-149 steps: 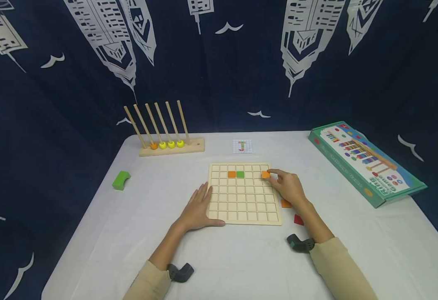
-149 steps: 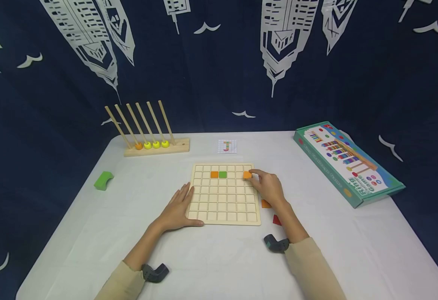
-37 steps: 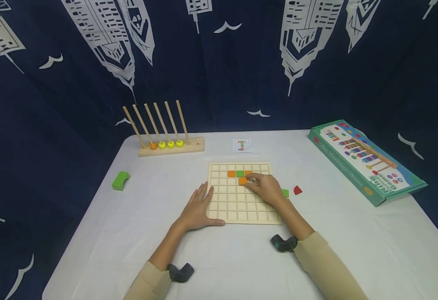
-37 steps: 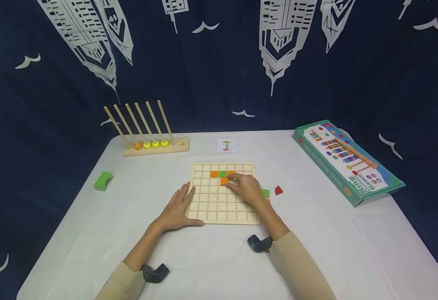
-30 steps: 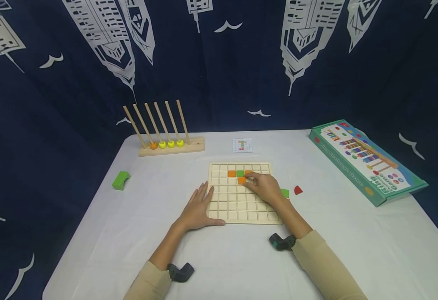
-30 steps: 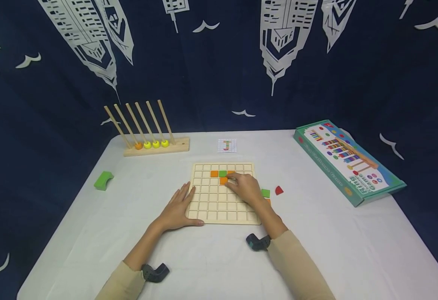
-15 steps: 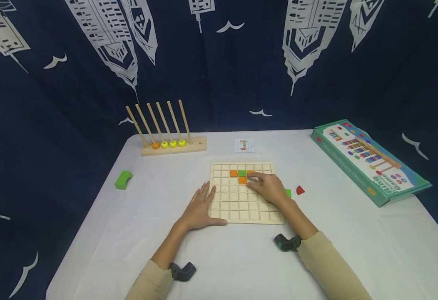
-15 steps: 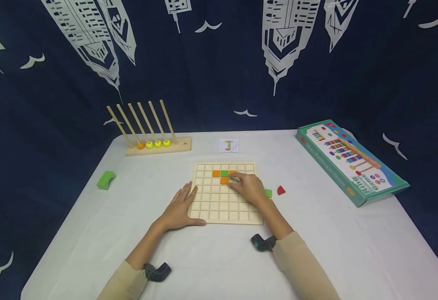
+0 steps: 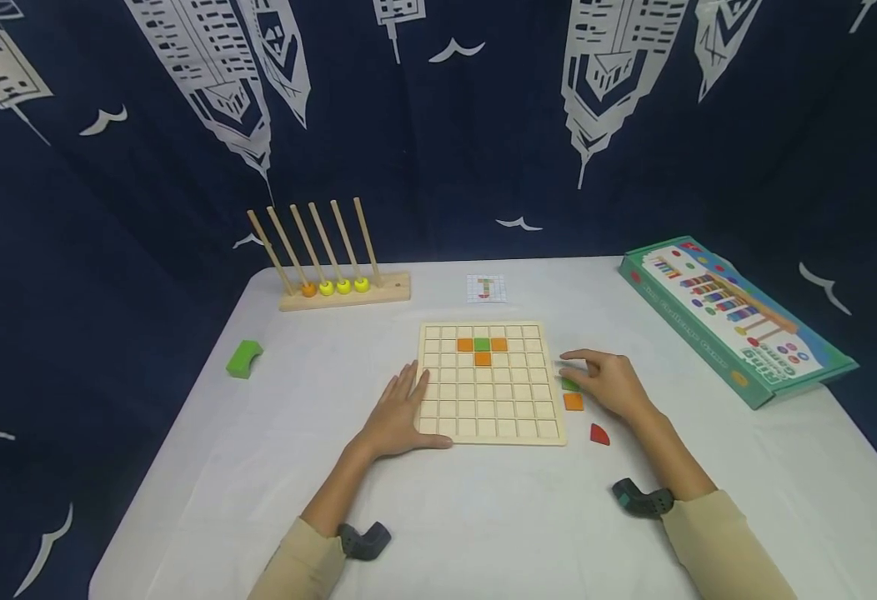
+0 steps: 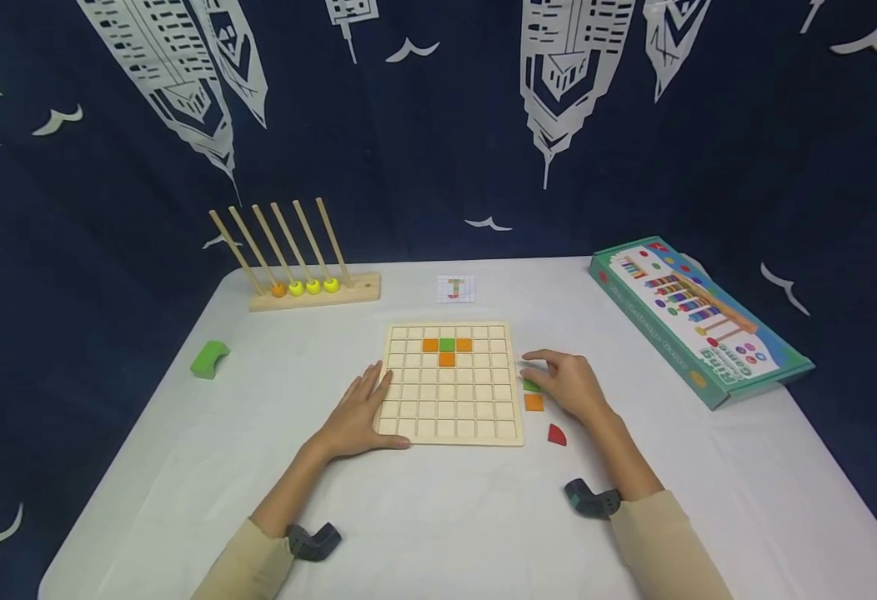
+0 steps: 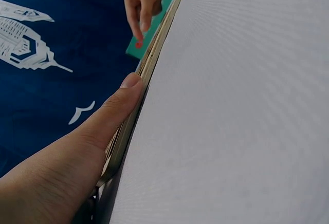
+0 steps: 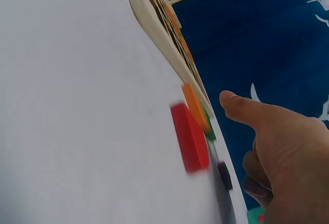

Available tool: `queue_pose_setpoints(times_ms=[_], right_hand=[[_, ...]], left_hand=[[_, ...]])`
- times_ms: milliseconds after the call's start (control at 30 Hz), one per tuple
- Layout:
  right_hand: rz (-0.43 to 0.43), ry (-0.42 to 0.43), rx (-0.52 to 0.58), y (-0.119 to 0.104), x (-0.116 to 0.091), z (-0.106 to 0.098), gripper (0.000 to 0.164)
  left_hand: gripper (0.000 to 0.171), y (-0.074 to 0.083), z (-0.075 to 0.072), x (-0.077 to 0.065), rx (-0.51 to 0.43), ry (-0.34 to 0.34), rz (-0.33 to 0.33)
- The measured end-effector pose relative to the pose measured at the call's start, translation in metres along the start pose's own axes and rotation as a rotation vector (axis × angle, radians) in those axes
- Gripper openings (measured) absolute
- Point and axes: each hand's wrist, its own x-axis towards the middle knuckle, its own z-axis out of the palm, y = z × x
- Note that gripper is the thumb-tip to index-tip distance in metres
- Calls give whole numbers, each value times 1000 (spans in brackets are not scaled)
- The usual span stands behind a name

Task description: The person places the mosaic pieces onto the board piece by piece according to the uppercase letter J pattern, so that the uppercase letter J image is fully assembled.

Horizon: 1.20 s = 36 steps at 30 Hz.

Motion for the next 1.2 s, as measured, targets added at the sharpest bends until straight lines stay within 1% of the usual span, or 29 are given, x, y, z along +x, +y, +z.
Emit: queue_pose_setpoints(times_ms=[200, 467, 667, 900, 1133, 1200], right_hand=[[-36, -3, -16, 10, -11, -10, 29], [-1, -41, -26, 12, -16, -11, 29], [-5, -17, -53, 14, -17, -11, 27], [5, -30, -85, 16, -18, -11, 32], [-51, 60, -77, 10, -15, -8, 31], [-65, 68, -72, 5, -14, -5, 32]], left_hand=[[125, -3, 0, 0, -1, 5, -10], [124, -1, 0, 1, -8, 1, -14], [124, -1, 1, 0, -8, 8, -10], [125, -1, 2, 1, -11, 5, -9], [126, -2, 2, 1, 12, -2, -17], [126, -2, 2, 1, 10, -3, -17]])
